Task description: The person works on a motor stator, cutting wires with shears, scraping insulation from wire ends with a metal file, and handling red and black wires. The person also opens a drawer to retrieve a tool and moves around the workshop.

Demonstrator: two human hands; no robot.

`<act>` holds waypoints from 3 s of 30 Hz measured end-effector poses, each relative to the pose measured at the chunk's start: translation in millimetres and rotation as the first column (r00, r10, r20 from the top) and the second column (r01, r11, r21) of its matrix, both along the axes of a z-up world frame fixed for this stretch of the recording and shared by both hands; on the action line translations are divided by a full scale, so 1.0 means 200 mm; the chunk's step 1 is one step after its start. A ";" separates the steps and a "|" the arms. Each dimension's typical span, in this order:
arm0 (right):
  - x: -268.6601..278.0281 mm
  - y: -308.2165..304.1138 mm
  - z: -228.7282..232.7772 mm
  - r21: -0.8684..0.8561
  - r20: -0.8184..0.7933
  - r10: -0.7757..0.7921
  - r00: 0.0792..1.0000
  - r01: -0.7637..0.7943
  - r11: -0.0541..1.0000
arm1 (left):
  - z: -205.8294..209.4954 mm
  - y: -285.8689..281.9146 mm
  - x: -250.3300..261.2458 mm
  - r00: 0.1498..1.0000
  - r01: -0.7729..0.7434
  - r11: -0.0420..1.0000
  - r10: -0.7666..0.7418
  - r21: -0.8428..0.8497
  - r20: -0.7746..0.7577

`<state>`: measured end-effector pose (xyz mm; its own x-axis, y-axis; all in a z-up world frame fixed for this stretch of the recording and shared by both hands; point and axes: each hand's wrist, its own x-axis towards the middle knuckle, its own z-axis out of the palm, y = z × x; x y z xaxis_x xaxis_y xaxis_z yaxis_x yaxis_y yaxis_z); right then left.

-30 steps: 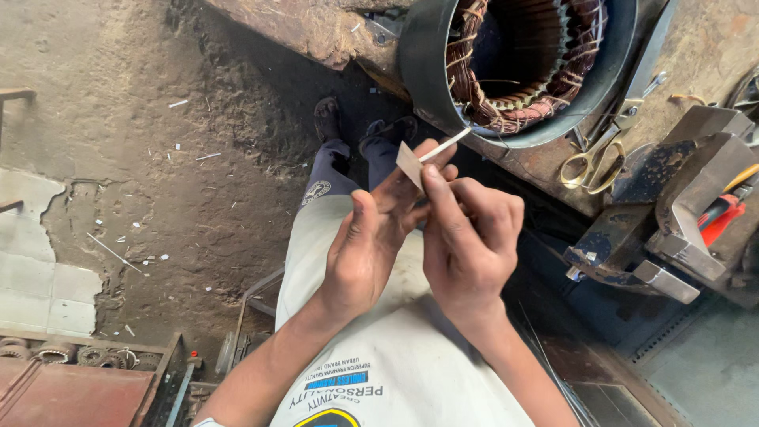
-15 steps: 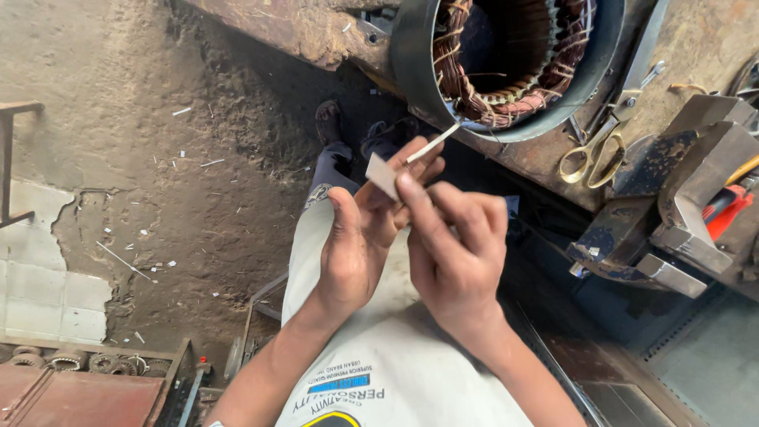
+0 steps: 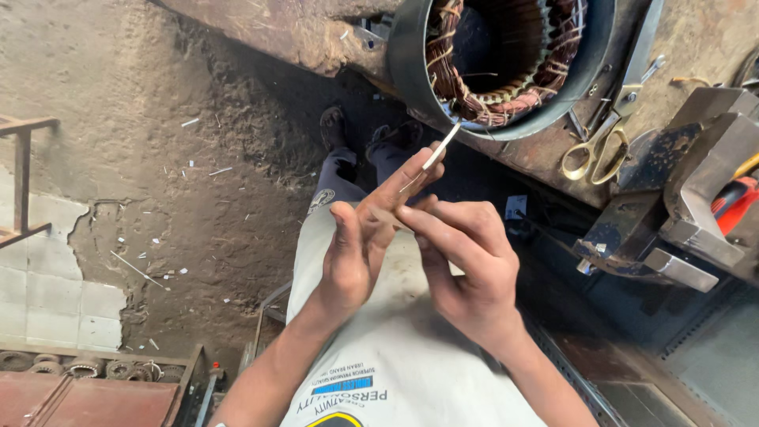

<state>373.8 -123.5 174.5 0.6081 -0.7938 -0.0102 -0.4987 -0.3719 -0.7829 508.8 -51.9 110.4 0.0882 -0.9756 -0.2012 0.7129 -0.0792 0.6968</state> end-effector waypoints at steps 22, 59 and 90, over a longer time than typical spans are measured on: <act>-0.14 -0.01 -0.21 -0.217 0.213 -0.256 0.943 0.301 0.929 | 0.13 -0.80 0.50 0.310 0.819 0.525 -0.071 -0.229 0.948; 0.46 0.33 -0.21 0.900 0.432 -0.816 -0.384 0.232 0.368 | -0.06 -0.94 0.48 0.321 0.925 0.243 -0.089 -0.292 0.943; 0.56 0.31 -0.27 0.935 0.191 -0.842 -0.504 0.356 -0.001 | -0.08 -0.91 0.44 0.272 0.929 0.238 0.074 -0.282 0.959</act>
